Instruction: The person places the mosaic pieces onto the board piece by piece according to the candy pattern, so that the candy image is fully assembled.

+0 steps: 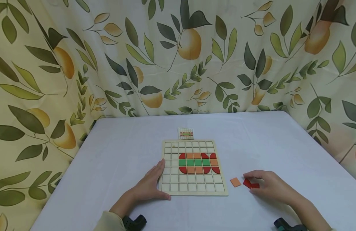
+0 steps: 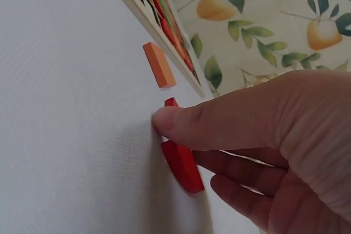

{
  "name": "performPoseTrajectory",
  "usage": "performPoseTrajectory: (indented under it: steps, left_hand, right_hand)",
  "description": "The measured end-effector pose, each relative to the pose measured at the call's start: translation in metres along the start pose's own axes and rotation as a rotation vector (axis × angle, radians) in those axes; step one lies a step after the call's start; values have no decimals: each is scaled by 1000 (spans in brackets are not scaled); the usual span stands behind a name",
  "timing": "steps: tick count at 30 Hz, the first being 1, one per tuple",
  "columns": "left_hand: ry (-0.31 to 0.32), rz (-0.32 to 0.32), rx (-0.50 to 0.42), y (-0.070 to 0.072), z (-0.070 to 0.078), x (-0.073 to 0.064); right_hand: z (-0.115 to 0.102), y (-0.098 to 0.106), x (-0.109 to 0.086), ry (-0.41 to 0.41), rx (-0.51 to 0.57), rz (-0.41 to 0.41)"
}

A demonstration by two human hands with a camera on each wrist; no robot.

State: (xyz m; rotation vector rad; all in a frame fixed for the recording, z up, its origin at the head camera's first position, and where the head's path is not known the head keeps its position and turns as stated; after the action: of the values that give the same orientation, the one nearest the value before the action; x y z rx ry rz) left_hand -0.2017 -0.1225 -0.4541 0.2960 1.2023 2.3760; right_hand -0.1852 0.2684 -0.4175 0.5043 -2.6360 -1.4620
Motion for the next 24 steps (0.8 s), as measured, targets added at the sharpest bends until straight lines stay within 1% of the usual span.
performPoseTrajectory:
  steps: [6, 16, 24]
  left_hand:
    - [2, -3, 2, 0, 0, 0]
    - [-4, -3, 8, 0, -1, 1]
    - [16, -10, -17, 0, 0, 0]
  right_hand:
    - [1, 1, 0, 29, -10, 13]
    - [0, -1, 1, 19, -7, 30]
    - [-1, -1, 1, -2, 4, 41]
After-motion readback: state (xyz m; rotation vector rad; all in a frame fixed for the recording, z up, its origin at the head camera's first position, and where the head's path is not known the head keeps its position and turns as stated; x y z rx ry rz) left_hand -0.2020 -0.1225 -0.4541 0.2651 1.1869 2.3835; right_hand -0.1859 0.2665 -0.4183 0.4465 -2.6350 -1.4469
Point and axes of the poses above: each hand's wrist, its own x-axis towards the middle knuckle, its own y-axis out of the back of the hand, z = x × y, the point moved 3 cm from there along x, towards the middle knuckle, and after that the axes turned 1 degree about -y, right-handed, at the moved point
